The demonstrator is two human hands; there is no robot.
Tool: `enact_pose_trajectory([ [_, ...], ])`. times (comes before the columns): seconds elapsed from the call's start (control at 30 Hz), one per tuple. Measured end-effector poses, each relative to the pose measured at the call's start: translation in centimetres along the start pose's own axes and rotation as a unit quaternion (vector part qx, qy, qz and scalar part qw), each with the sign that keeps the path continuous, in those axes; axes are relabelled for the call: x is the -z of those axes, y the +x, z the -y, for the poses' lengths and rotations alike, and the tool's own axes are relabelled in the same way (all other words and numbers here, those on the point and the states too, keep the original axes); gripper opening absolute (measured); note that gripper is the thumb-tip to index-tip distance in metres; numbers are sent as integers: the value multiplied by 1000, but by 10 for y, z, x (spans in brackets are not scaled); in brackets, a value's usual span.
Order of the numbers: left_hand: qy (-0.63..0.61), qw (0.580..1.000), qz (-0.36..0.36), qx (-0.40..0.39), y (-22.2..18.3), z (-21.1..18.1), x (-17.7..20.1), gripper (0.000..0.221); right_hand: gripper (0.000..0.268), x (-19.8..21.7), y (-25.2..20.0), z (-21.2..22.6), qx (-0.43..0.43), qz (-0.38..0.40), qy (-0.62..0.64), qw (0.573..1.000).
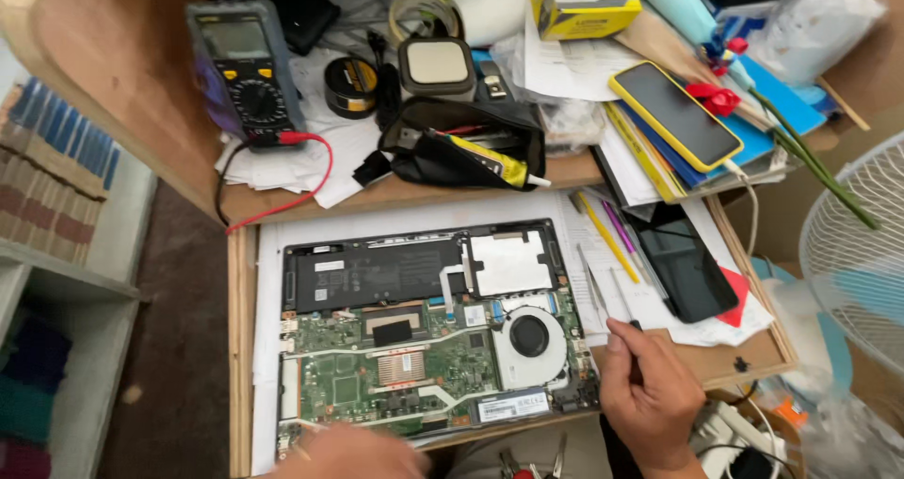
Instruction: The person manipulates internal components of a laptop using a screwdriver and tweezers, including connecting cables and securing a battery.
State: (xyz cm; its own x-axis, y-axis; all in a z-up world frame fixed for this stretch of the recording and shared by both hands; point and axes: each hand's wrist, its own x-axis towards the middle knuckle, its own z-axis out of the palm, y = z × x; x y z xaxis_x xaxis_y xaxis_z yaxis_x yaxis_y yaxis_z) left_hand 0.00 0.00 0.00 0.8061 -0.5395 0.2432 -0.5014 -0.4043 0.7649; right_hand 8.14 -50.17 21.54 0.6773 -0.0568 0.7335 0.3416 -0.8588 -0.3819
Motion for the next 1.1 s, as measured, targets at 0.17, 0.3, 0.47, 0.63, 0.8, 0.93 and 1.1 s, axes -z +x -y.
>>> enact_pose_trajectory([
  [0.17, 152, 859, -447, 199, 163, -248, 46, 24, 16, -4, -3, -2, -12, -9, -7, 1000],
  [0.3, 43, 843, -480, 239, 143, -201, 36, 53, 16, -5, -1, 2, -32, -7, 2, 999],
  [0.47, 5, 824, -551, 133, 171, -214, 26, 77, 14, -7, 1, 13, -41, -34, 30, 998],
  [0.63, -41, 809, -572, 128, 172, -216, 29, 71, 16, -9, -10, 3, -63, -15, 24, 998],
  [0.8, -75, 801, -586, 99, 168, -216, 31, 77, 21, -4, -17, 3, -130, 35, -39, 990],
  [0.93, -86, 807, -578, 84, 167, -221, 36, 74, 29, 1, -15, 7, -239, 113, -43, 964],
  [1.1, -89, 816, -562, 99, 165, -219, 38, 77, 25, -33, -38, -90, -172, 67, -30, 982],
])
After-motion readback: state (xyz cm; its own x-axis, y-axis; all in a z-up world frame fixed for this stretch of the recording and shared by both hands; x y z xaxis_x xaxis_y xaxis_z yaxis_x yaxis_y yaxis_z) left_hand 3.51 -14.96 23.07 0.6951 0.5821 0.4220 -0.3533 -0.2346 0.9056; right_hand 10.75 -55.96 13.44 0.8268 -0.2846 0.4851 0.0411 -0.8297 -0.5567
